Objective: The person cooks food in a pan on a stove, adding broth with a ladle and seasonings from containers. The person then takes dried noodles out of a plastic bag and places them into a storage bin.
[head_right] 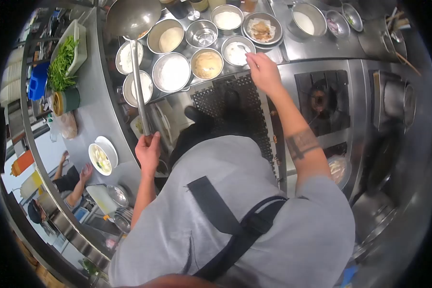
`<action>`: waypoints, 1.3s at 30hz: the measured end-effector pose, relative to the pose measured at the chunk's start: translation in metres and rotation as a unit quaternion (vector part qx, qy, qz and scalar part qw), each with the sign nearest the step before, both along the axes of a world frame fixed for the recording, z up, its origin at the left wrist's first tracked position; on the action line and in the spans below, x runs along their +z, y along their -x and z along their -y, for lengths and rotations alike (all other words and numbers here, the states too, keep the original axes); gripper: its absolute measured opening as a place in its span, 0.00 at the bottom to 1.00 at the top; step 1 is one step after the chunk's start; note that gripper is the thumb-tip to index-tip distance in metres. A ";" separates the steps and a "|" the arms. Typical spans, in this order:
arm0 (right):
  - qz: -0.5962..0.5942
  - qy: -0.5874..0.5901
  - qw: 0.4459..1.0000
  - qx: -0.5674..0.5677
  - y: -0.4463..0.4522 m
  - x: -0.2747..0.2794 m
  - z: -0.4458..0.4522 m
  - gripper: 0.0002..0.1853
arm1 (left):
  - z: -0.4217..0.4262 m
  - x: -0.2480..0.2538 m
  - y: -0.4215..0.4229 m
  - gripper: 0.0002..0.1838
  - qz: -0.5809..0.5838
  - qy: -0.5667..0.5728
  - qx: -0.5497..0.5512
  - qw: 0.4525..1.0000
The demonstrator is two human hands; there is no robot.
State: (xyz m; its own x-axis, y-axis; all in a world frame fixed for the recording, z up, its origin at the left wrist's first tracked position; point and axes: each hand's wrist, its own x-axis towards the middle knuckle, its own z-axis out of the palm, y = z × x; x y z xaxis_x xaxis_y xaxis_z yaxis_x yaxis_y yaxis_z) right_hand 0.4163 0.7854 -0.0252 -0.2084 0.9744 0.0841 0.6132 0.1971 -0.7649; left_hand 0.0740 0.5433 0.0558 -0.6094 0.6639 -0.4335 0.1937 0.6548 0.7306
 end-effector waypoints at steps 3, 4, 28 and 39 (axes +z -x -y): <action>-0.033 -0.063 0.997 0.039 -0.022 -0.007 0.025 0.11 | -0.012 0.006 -0.006 0.20 0.005 -0.002 -0.031 0.999; -0.058 0.002 0.998 0.004 -0.033 -0.029 0.037 0.11 | -0.016 0.006 -0.005 0.20 0.007 0.034 -0.034 0.999; 0.115 -0.093 0.963 0.225 0.076 0.001 0.000 0.12 | 0.000 0.005 -0.005 0.22 -0.029 0.058 -0.039 0.997; 0.259 0.013 0.902 0.346 0.096 0.018 -0.012 0.07 | 0.000 -0.010 -0.006 0.22 0.025 0.046 0.004 0.999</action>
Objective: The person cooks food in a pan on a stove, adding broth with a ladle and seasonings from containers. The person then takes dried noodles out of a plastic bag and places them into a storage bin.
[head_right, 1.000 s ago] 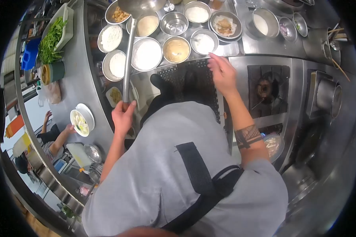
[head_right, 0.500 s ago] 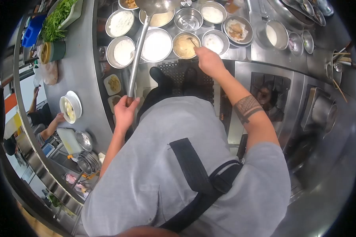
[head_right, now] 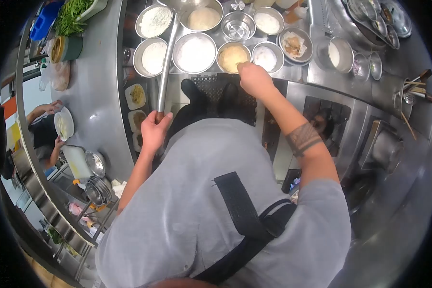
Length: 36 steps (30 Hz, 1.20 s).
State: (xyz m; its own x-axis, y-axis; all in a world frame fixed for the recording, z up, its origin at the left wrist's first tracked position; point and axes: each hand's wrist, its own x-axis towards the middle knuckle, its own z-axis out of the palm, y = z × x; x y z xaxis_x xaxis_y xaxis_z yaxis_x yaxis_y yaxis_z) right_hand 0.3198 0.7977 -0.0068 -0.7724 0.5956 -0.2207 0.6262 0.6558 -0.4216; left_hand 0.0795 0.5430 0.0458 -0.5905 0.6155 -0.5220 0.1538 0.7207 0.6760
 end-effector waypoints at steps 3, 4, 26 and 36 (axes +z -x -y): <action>-0.037 -0.012 0.999 0.014 -0.005 0.036 -0.005 0.07 | -0.004 0.003 0.001 0.22 0.009 0.004 0.009 1.000; -0.068 -0.021 0.997 0.017 -0.005 0.043 -0.003 0.07 | -0.003 0.004 0.003 0.22 0.019 0.003 0.006 1.000; -0.182 -0.018 0.972 -0.148 -0.010 -0.011 0.004 0.09 | -0.010 0.008 0.001 0.21 -0.002 0.020 -0.012 1.000; -0.144 0.027 0.982 -0.117 -0.009 -0.023 -0.017 0.06 | -0.012 -0.005 0.001 0.22 0.053 0.012 0.016 0.998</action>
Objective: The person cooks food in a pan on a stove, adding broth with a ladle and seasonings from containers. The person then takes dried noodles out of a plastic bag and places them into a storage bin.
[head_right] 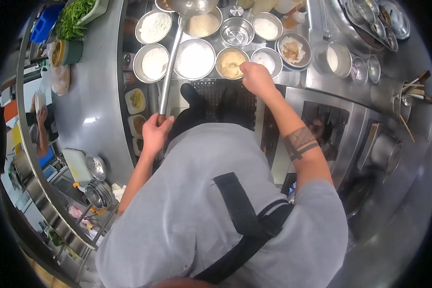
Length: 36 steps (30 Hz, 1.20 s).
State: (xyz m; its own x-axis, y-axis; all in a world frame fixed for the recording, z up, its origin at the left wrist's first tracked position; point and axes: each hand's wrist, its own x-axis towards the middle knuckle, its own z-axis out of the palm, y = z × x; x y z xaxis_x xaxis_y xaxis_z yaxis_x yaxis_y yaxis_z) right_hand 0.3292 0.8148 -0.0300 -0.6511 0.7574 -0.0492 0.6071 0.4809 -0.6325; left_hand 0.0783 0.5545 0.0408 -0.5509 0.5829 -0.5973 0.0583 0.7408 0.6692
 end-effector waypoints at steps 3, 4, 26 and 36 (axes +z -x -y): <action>-0.054 -0.043 0.994 -0.081 0.007 -0.003 -0.010 0.07 | 0.002 0.004 -0.002 0.22 -0.013 -0.002 -0.003 1.000; -0.055 -0.046 0.994 -0.082 0.007 -0.010 -0.009 0.07 | 0.001 0.001 -0.001 0.22 -0.013 -0.006 -0.004 1.000; 0.035 0.011 0.999 -0.019 -0.003 0.005 0.004 0.06 | -0.001 0.000 -0.002 0.21 -0.021 0.006 -0.009 1.000; 0.022 0.005 0.996 -0.082 -0.004 -0.024 -0.011 0.11 | 0.003 0.002 -0.004 0.21 -0.017 0.006 -0.006 1.000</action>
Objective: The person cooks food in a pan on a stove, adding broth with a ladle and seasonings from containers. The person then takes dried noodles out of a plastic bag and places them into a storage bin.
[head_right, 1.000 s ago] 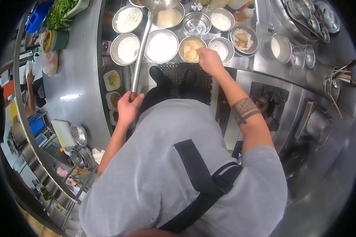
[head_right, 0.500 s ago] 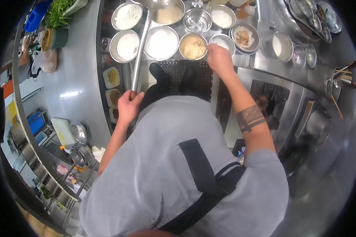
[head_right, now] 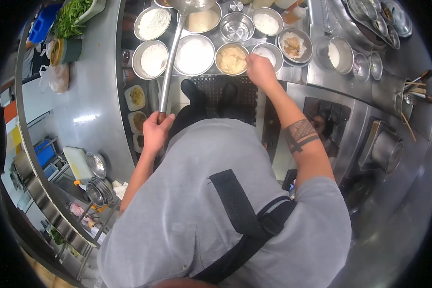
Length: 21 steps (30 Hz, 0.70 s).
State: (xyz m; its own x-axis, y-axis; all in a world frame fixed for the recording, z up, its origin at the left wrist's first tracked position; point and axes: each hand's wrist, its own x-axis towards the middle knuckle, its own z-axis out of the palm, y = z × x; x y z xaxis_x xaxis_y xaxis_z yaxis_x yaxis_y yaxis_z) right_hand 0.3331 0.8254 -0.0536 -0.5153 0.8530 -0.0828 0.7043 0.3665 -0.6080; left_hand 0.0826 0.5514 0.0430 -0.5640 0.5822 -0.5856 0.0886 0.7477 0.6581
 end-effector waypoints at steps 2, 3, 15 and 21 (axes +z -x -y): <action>-0.023 0.009 1.000 0.007 -0.003 -0.006 0.001 0.11 | -0.001 0.001 0.000 0.21 0.006 0.001 0.003 1.000; -0.029 0.175 0.982 -0.066 0.002 0.008 0.001 0.12 | 0.000 0.001 0.000 0.21 0.012 0.004 0.007 1.000; -0.227 0.418 0.846 -0.241 -0.028 0.008 0.004 0.12 | 0.006 -0.004 0.004 0.19 -0.012 -0.011 -0.003 1.000; -0.242 0.417 0.839 -0.251 -0.034 0.002 0.008 0.12 | 0.002 0.002 0.007 0.20 -0.026 0.008 -0.014 1.000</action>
State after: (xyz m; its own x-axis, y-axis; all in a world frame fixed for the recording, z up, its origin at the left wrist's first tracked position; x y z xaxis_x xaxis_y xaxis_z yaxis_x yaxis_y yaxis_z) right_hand 0.3673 0.8174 -0.0517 -0.2531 0.7216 -0.6444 0.2388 -0.5988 -0.7644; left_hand 0.0756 0.5499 0.0449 -0.5783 0.5887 -0.5648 0.1430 0.7547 0.6403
